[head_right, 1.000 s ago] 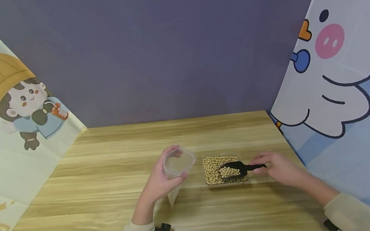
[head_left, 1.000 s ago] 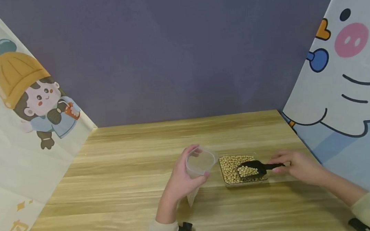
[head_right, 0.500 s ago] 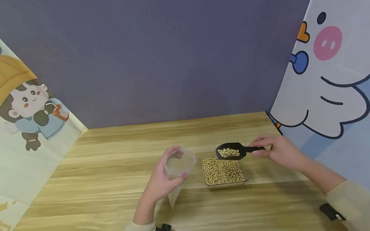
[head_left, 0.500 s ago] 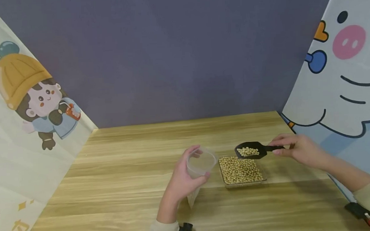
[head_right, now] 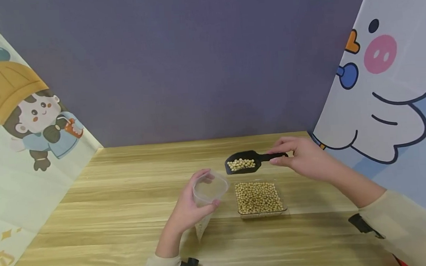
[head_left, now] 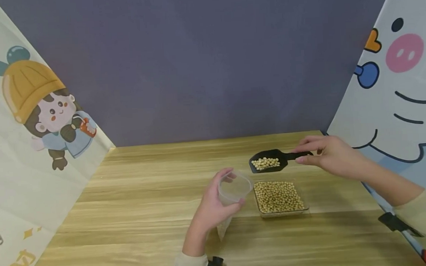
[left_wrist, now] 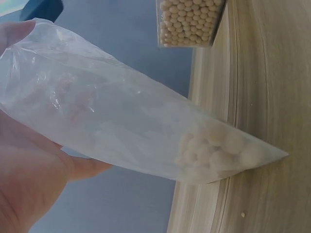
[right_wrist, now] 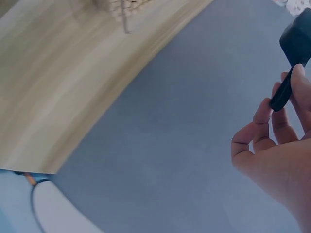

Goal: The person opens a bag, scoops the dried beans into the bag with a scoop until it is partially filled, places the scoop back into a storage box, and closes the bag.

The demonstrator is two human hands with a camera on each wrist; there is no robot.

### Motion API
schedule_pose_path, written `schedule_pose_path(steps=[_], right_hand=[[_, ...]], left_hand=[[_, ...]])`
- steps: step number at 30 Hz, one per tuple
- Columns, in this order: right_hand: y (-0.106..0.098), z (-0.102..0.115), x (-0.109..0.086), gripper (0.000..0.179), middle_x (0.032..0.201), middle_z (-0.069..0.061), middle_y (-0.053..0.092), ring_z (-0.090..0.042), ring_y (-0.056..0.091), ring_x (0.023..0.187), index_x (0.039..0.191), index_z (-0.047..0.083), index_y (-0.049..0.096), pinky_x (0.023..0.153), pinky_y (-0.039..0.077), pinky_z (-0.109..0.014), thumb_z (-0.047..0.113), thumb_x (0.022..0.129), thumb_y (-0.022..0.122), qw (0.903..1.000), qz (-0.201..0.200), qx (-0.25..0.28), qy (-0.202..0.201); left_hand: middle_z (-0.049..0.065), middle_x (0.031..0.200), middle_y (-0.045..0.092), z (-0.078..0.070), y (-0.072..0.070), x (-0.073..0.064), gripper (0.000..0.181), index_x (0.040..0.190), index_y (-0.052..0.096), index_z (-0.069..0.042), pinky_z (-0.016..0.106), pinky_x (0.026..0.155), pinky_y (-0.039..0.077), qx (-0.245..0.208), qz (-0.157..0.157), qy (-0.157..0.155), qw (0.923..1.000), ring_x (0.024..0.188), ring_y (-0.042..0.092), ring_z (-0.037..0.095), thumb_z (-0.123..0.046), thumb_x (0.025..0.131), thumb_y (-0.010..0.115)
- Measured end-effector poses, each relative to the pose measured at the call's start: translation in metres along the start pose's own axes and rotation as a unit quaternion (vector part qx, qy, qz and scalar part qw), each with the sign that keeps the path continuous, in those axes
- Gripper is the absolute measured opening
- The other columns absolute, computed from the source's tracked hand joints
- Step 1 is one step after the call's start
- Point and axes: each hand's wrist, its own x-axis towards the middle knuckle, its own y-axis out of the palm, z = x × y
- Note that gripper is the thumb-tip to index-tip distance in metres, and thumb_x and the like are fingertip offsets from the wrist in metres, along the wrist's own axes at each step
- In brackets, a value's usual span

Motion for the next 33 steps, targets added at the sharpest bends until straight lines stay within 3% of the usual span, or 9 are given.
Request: schedule_pose_path(steps=[4,9,15,20,26,33], right_hand=[[-0.001,0.016,0.007,0.024,0.115,0.002,0.074,-0.001,0.053,0.078,0.118,0.02,0.082,0.061,0.041,-0.024,0.021,0.094,0.081,0.9989,0.005,-0.005,-0.046],[0.0,0.029,0.014,0.022,0.109,0.006,0.071,-0.001,0.053,0.079,0.114,0.022,0.083,0.062,0.044,-0.023,0.02,0.092,0.083,0.9956,0.019,-0.029,-0.088],[-0.003,0.044,0.019,0.024,0.111,0.004,0.071,-0.008,0.058,0.088,0.114,0.021,0.083,0.066,0.049,-0.026,0.021,0.09,0.084,0.9899,0.03,-0.079,-0.114],[-0.005,0.052,0.023,0.023,0.107,0.007,0.071,-0.01,0.056,0.091,0.112,0.023,0.084,0.069,0.049,-0.029,0.023,0.089,0.085,0.9866,0.036,-0.096,-0.127],[-0.01,0.059,0.023,0.023,0.102,0.009,0.07,-0.01,0.057,0.091,0.11,0.024,0.085,0.072,0.048,-0.032,0.023,0.087,0.087,0.9803,0.023,-0.125,-0.151],[-0.016,0.058,0.022,0.024,0.102,0.008,0.07,-0.013,0.058,0.093,0.107,0.026,0.085,0.073,0.04,-0.034,0.021,0.083,0.09,0.9644,-0.013,-0.185,-0.188]], left_hand=[[0.002,0.144,0.062,0.001,0.002,0.001,0.088,0.156,0.047,-0.02,0.055,0.109,0.052,0.006,0.001,0.004,1.0,0.132,0.058,0.023,-0.022,0.079,0.09],[0.003,0.143,0.062,0.002,0.004,0.0,0.09,0.157,0.047,-0.018,0.065,0.118,0.041,0.01,0.002,0.017,0.9998,0.135,0.056,0.023,-0.024,0.079,0.091],[0.0,0.142,0.061,0.002,0.004,0.0,0.091,0.156,0.046,-0.026,0.06,0.115,0.046,0.005,0.003,0.015,0.9999,0.132,0.057,0.024,-0.028,0.078,0.093],[0.002,0.143,0.061,0.0,0.004,0.0,0.091,0.156,0.046,-0.024,0.064,0.12,0.04,0.006,0.004,0.012,0.9999,0.134,0.057,0.028,-0.028,0.078,0.093],[0.001,0.141,0.062,0.0,0.005,0.001,0.091,0.155,0.048,-0.025,0.063,0.119,0.041,0.005,0.001,0.014,0.9999,0.133,0.058,0.026,-0.028,0.077,0.094],[0.005,0.142,0.063,0.001,0.005,0.0,0.09,0.156,0.047,-0.02,0.066,0.121,0.036,0.007,0.001,0.019,0.9998,0.135,0.056,0.023,-0.027,0.079,0.093]])
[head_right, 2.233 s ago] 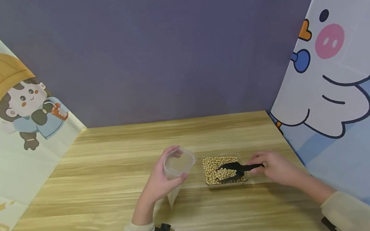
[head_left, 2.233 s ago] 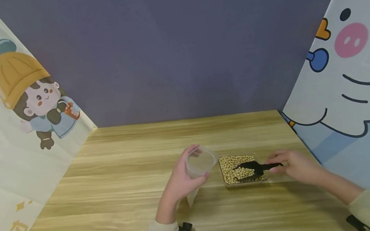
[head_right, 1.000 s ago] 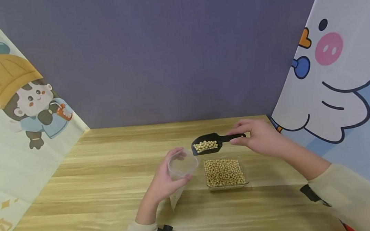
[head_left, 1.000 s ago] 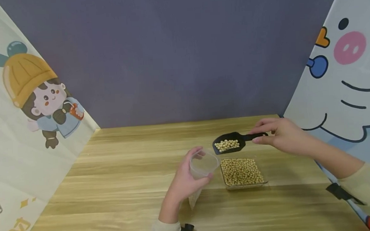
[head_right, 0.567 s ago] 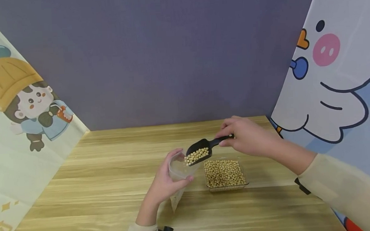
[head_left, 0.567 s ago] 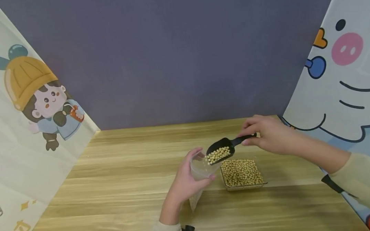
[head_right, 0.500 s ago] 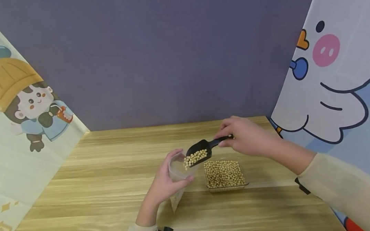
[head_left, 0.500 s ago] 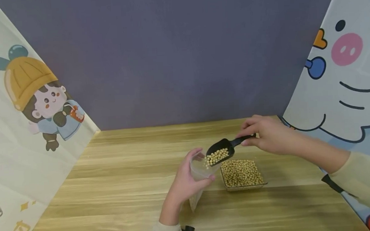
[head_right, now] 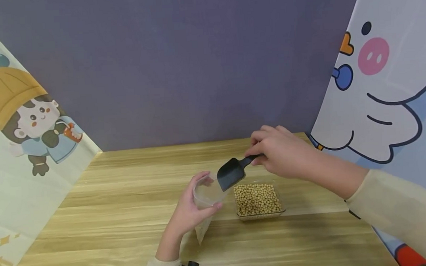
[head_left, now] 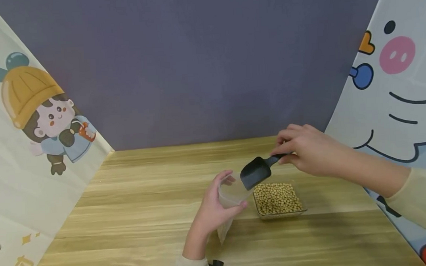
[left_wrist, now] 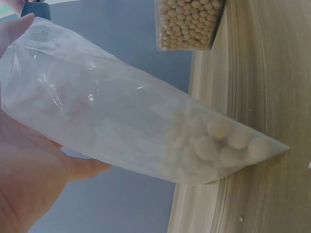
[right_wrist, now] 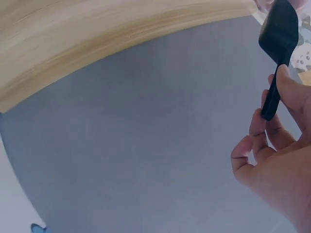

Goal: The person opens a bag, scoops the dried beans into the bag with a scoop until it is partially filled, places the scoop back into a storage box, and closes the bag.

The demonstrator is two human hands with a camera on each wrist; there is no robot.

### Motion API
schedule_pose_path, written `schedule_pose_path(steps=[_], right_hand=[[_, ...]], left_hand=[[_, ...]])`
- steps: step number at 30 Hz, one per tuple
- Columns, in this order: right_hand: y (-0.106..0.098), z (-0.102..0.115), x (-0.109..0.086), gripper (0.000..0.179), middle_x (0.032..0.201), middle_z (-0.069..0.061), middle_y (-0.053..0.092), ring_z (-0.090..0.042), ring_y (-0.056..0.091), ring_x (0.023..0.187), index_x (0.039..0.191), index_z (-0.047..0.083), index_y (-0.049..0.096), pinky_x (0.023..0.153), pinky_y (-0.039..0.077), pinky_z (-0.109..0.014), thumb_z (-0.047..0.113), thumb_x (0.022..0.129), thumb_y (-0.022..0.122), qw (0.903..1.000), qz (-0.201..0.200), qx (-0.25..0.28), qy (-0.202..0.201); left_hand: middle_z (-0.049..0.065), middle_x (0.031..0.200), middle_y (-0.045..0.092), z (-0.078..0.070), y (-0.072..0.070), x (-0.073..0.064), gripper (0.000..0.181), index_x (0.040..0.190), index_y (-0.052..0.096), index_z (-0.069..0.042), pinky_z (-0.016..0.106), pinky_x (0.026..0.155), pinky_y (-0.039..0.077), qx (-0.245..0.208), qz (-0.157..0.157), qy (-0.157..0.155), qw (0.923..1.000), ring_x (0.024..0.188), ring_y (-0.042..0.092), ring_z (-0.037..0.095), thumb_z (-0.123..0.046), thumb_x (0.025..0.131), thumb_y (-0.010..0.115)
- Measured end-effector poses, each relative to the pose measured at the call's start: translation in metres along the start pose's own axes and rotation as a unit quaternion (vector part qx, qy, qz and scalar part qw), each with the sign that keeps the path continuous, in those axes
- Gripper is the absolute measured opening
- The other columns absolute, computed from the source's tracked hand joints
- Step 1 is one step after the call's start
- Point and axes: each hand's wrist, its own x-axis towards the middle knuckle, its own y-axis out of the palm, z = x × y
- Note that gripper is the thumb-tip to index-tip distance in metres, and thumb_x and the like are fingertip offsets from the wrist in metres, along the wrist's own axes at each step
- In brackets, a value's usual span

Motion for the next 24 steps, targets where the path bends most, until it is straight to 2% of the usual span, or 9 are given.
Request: schedule_pose_path(steps=[2,7,12,15,19,24], right_hand=[[-0.001,-0.007,-0.002,0.026,0.102,0.006,0.071,-0.014,0.059,0.092,0.106,0.023,0.085,0.072,0.043,-0.035,0.018,0.081,0.091,0.9998,-0.019,-0.005,-0.005],[0.003,-0.038,-0.019,0.028,0.101,0.004,0.071,-0.014,0.055,0.089,0.103,0.018,0.086,0.069,0.048,-0.035,0.009,0.077,0.093,0.9987,-0.047,-0.007,0.018],[0.025,-0.063,-0.045,0.029,0.098,0.002,0.07,-0.017,0.056,0.085,0.099,0.019,0.086,0.064,0.046,-0.034,0.008,0.073,0.095,0.997,-0.033,-0.07,0.009],[0.04,-0.071,-0.057,0.027,0.096,0.003,0.068,-0.017,0.054,0.084,0.097,0.02,0.086,0.061,0.04,-0.031,0.011,0.072,0.095,0.9947,-0.02,-0.101,0.005],[0.053,-0.074,-0.066,0.027,0.097,0.002,0.067,-0.018,0.053,0.086,0.098,0.02,0.086,0.062,0.032,-0.029,0.012,0.074,0.094,0.9939,-0.002,-0.109,0.016],[0.065,-0.075,-0.072,0.029,0.099,0.002,0.067,-0.02,0.056,0.09,0.1,0.019,0.085,0.063,0.033,-0.03,0.011,0.073,0.095,0.9952,0.012,-0.093,0.03]], left_hand=[[0.004,0.142,0.062,-0.001,-0.001,0.0,0.09,0.156,0.048,-0.02,0.063,0.12,0.038,0.0,-0.001,-0.004,1.0,0.135,0.056,0.022,-0.028,0.079,0.093],[0.002,0.143,0.062,-0.002,-0.002,0.0,0.091,0.156,0.047,-0.019,0.056,0.111,0.05,-0.001,-0.003,-0.013,0.9999,0.133,0.057,0.025,-0.028,0.078,0.094],[0.002,0.144,0.061,-0.001,-0.004,-0.001,0.091,0.156,0.048,-0.022,0.055,0.108,0.053,0.004,-0.003,-0.013,0.9999,0.133,0.058,0.027,-0.027,0.078,0.094],[0.002,0.144,0.061,0.0,-0.003,-0.002,0.091,0.156,0.048,-0.021,0.054,0.107,0.053,0.009,-0.001,-0.012,0.9999,0.132,0.057,0.024,-0.028,0.078,0.093],[0.002,0.144,0.061,0.001,-0.002,-0.001,0.092,0.157,0.047,-0.02,0.055,0.108,0.052,0.01,-0.001,-0.009,0.9999,0.133,0.057,0.024,-0.028,0.078,0.093],[0.001,0.144,0.061,0.001,-0.002,-0.001,0.091,0.157,0.047,-0.02,0.056,0.109,0.051,0.006,-0.001,-0.003,1.0,0.135,0.056,0.024,-0.029,0.079,0.093]])
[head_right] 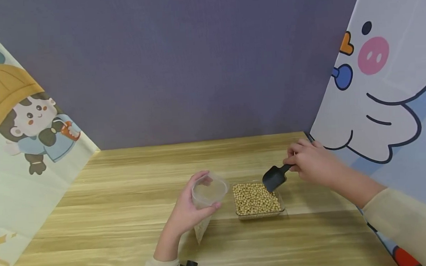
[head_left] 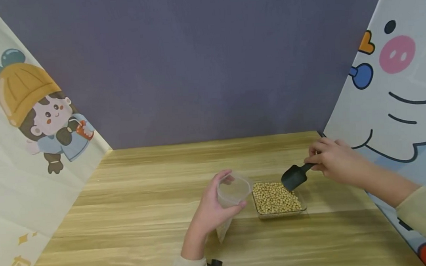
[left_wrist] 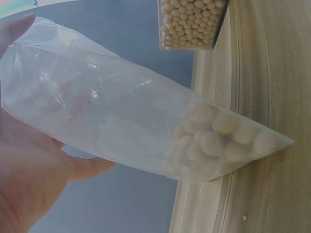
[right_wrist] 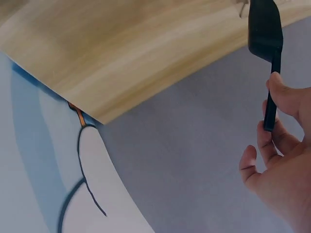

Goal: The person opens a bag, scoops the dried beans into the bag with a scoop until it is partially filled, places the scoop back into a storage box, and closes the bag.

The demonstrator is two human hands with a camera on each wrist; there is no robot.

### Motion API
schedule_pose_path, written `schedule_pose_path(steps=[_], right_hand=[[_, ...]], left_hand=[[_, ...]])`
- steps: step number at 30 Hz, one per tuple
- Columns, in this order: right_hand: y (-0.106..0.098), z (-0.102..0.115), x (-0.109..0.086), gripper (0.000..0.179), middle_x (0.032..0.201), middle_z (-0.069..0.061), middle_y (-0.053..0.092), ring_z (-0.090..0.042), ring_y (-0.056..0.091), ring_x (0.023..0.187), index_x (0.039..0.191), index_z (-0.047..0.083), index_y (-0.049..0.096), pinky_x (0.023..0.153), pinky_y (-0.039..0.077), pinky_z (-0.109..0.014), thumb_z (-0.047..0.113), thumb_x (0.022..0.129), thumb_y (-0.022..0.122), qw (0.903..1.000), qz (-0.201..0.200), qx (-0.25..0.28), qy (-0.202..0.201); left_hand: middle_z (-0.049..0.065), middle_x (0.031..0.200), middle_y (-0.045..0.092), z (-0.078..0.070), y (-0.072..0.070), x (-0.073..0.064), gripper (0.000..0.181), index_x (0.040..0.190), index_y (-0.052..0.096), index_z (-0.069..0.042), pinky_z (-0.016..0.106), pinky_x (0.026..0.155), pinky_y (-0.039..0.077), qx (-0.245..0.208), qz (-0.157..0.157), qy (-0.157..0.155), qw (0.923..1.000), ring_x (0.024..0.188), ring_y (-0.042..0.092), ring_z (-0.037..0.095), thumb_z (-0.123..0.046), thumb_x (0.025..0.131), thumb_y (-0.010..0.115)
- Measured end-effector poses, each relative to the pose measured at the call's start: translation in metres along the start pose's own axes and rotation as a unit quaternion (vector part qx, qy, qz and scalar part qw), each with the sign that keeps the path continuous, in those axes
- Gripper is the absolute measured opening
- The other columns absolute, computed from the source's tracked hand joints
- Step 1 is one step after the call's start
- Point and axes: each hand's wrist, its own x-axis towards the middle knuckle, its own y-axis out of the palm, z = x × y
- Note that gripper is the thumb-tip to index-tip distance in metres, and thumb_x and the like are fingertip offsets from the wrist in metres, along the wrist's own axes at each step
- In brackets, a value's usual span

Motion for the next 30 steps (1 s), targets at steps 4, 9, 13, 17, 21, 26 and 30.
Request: schedule_pose_path(steps=[4,9,13,17,21,26,30], right_hand=[[0.011,0.001,-0.003,0.029,0.096,0.002,0.067,-0.02,0.06,0.089,0.098,0.016,0.086,0.064,0.046,-0.035,0.01,0.071,0.096,0.9994,-0.005,0.034,0.0],[0.024,0.002,-0.004,0.026,0.097,0.004,0.068,-0.018,0.058,0.089,0.104,0.015,0.085,0.067,0.049,-0.034,0.011,0.079,0.091,0.9927,0.038,0.109,0.035],[0.034,0.004,-0.005,0.025,0.101,0.004,0.07,-0.016,0.058,0.089,0.109,0.014,0.085,0.067,0.047,-0.029,0.013,0.084,0.088,0.98,0.075,0.17,0.071],[0.046,0.008,-0.007,0.027,0.104,0.0,0.073,-0.014,0.062,0.088,0.113,0.01,0.084,0.065,0.049,-0.026,0.014,0.087,0.086,0.9661,0.094,0.22,0.098],[0.052,0.013,-0.009,0.029,0.106,0.0,0.074,-0.012,0.063,0.086,0.118,0.008,0.082,0.064,0.048,-0.024,0.015,0.09,0.083,0.9491,0.118,0.269,0.114],[0.055,0.022,-0.01,0.028,0.108,0.003,0.075,-0.012,0.067,0.089,0.119,0.012,0.081,0.066,0.051,-0.024,0.02,0.093,0.081,0.9363,0.14,0.299,0.118],[0.058,0.027,-0.01,0.026,0.108,0.005,0.075,-0.009,0.068,0.091,0.118,0.016,0.082,0.069,0.053,-0.024,0.022,0.092,0.082,0.9352,0.139,0.303,0.119]], left_hand=[[-0.001,0.144,0.061,0.0,0.0,-0.001,0.089,0.156,0.048,-0.025,0.052,0.108,0.05,0.002,0.001,-0.005,1.0,0.134,0.056,0.021,-0.03,0.079,0.093],[0.0,0.145,0.061,-0.001,-0.001,0.0,0.089,0.156,0.048,-0.025,0.05,0.106,0.052,0.002,0.001,-0.008,1.0,0.133,0.057,0.022,-0.031,0.079,0.093],[0.0,0.145,0.061,-0.001,-0.001,0.0,0.089,0.156,0.048,-0.023,0.05,0.105,0.052,0.002,0.002,-0.009,1.0,0.133,0.057,0.023,-0.032,0.08,0.092],[0.0,0.145,0.061,0.0,-0.001,-0.001,0.09,0.157,0.047,-0.021,0.051,0.106,0.052,0.005,0.004,-0.009,0.9999,0.134,0.057,0.023,-0.032,0.08,0.092],[0.0,0.145,0.061,0.001,0.0,0.0,0.09,0.157,0.047,-0.02,0.05,0.105,0.053,0.003,0.004,-0.01,0.9999,0.134,0.057,0.022,-0.031,0.08,0.092],[-0.002,0.145,0.061,0.0,0.0,0.0,0.089,0.156,0.048,-0.026,0.048,0.104,0.055,-0.002,0.003,-0.017,0.9999,0.132,0.057,0.022,-0.032,0.079,0.093],[-0.003,0.144,0.061,0.0,0.0,0.0,0.089,0.156,0.048,-0.026,0.048,0.106,0.053,-0.007,0.004,-0.015,0.9999,0.133,0.057,0.021,-0.031,0.079,0.093]])
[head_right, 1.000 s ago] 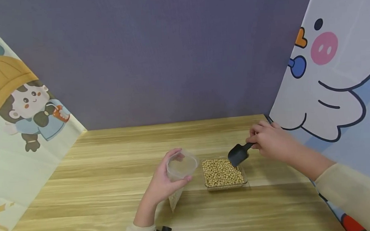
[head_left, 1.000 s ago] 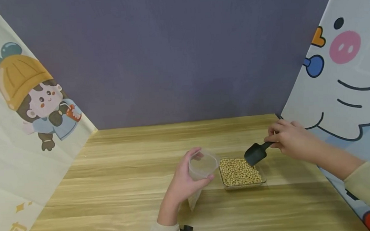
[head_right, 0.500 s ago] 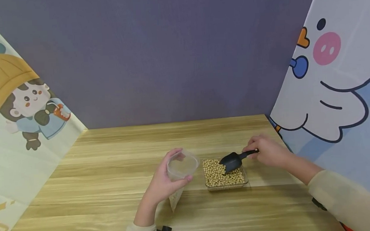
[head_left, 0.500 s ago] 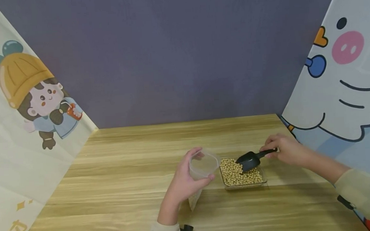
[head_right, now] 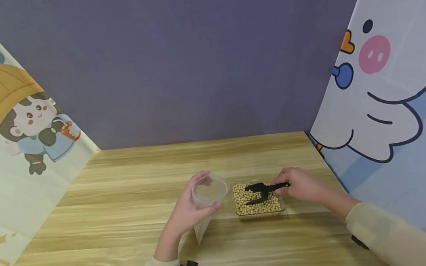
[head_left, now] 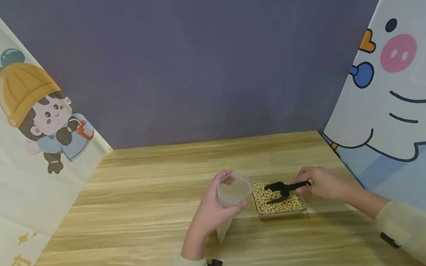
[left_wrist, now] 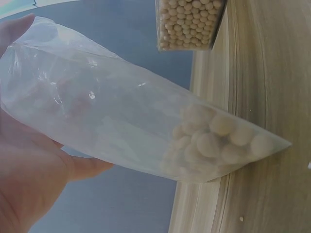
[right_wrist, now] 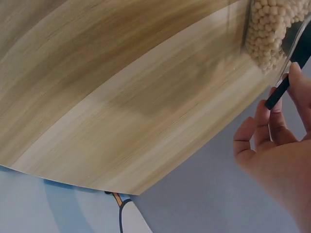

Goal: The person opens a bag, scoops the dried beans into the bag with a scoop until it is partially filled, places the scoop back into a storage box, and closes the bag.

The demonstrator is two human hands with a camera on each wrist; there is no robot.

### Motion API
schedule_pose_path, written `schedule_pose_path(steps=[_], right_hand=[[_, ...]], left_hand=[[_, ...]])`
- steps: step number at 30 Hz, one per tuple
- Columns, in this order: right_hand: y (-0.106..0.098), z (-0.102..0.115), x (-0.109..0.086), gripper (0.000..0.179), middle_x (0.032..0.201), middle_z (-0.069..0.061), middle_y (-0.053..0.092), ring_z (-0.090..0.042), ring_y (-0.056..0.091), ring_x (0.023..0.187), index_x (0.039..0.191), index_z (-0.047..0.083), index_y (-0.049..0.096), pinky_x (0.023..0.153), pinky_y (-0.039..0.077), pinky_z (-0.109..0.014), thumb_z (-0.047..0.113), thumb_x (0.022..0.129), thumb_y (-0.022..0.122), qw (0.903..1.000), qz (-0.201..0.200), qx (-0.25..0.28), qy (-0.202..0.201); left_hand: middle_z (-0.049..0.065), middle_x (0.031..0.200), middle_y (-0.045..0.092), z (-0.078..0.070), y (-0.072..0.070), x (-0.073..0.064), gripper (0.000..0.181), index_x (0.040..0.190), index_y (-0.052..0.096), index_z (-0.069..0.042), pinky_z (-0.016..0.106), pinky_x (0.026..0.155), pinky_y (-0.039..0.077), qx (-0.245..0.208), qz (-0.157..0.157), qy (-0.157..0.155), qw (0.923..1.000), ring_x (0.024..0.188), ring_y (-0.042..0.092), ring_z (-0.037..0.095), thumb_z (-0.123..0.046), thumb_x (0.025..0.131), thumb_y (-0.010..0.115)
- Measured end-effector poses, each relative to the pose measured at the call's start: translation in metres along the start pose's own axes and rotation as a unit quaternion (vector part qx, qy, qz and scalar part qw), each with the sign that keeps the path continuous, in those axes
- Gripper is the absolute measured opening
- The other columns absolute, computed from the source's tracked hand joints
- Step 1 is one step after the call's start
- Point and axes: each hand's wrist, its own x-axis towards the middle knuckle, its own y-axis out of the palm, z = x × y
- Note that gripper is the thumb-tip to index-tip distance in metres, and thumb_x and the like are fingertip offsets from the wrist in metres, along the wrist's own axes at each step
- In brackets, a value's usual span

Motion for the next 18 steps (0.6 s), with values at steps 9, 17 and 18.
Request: schedule_pose_path(steps=[9,17,18], right_hand=[[0.006,-0.002,-0.007,0.029,0.107,0.004,0.072,-0.008,0.063,0.089,0.118,0.011,0.082,0.066,0.05,-0.024,0.021,0.09,0.083,0.9995,-0.018,-0.006,-0.027],[0.01,-0.018,-0.02,0.027,0.115,-0.001,0.074,-0.017,0.069,0.099,0.116,0.014,0.083,0.071,0.055,-0.026,0.022,0.091,0.083,0.9985,-0.048,0.02,0.017],[0.01,-0.019,-0.021,0.027,0.118,-0.004,0.074,-0.023,0.07,0.103,0.116,0.015,0.083,0.073,0.056,-0.028,0.023,0.091,0.083,0.9981,-0.05,0.025,0.024]], left_hand=[[-0.002,0.143,0.062,0.001,0.001,-0.001,0.089,0.156,0.048,-0.023,0.051,0.107,0.051,0.0,-0.001,0.007,1.0,0.134,0.056,0.021,-0.031,0.079,0.093],[0.0,0.145,0.061,0.0,0.001,-0.001,0.088,0.156,0.048,-0.023,0.057,0.111,0.049,0.009,0.001,0.009,0.9999,0.137,0.055,0.024,-0.031,0.08,0.092],[0.0,0.146,0.061,0.0,0.0,-0.001,0.089,0.157,0.047,-0.022,0.058,0.111,0.048,0.009,0.001,0.008,0.9999,0.138,0.055,0.025,-0.031,0.08,0.092]])
